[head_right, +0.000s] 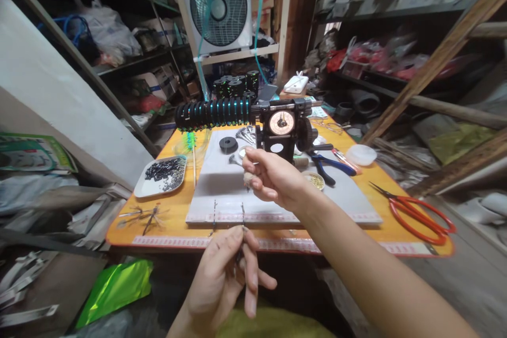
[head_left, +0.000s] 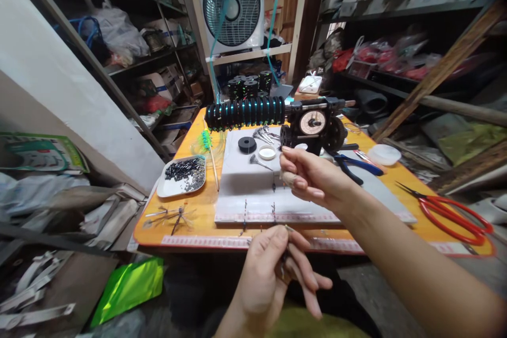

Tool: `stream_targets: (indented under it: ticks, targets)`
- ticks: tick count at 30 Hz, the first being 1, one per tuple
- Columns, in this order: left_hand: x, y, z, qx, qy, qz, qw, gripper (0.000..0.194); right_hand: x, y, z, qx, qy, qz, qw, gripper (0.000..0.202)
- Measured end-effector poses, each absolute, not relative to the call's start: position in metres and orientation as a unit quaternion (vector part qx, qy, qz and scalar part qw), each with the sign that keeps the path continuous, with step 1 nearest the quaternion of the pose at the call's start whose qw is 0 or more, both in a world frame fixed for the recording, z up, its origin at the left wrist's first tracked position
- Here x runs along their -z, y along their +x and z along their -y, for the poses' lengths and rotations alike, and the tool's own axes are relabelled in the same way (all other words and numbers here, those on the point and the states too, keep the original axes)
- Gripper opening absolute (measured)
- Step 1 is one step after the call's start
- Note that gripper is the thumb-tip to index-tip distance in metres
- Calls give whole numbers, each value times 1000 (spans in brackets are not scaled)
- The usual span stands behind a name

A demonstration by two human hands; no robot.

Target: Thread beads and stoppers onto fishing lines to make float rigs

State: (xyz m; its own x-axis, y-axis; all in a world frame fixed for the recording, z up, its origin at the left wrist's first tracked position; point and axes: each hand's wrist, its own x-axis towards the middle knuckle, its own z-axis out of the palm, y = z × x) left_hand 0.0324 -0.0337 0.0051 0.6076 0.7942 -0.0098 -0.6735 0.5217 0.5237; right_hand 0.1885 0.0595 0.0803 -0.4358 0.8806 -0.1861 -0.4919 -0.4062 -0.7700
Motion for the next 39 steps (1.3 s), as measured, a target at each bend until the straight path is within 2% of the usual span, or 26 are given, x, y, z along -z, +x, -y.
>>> stream_targets:
  ticks: [14,19,23,26,30,33,36,39]
  targets:
    - [7,28,41,-408,224,-98,880,40,-77,192,-58,-728,-337,414,431,30]
    - [7,25,41,-416,234,-101,873,40,-72,189,-40,-674,-363,504,400,41]
    - [-2,19,41,-412,241,-127,869,34,-70,189,-16,-637,-377,577,345,27]
    - [-2,16,42,-406,249,-127,870,24,-65,191,-5,-618,-373,602,341,18]
    - [17,19,47,-415,257,-101,867,28,-53,189,4,-641,-365,590,330,19]
    - [29,23,54,-459,276,-94,839,23,-45,184,9,-661,-361,568,333,23]
    - [24,19,58,-474,309,-141,812,18,-39,179,12,-678,-350,541,354,25]
    - [11,13,60,-439,336,-187,812,19,-32,176,14,-693,-339,509,383,25]
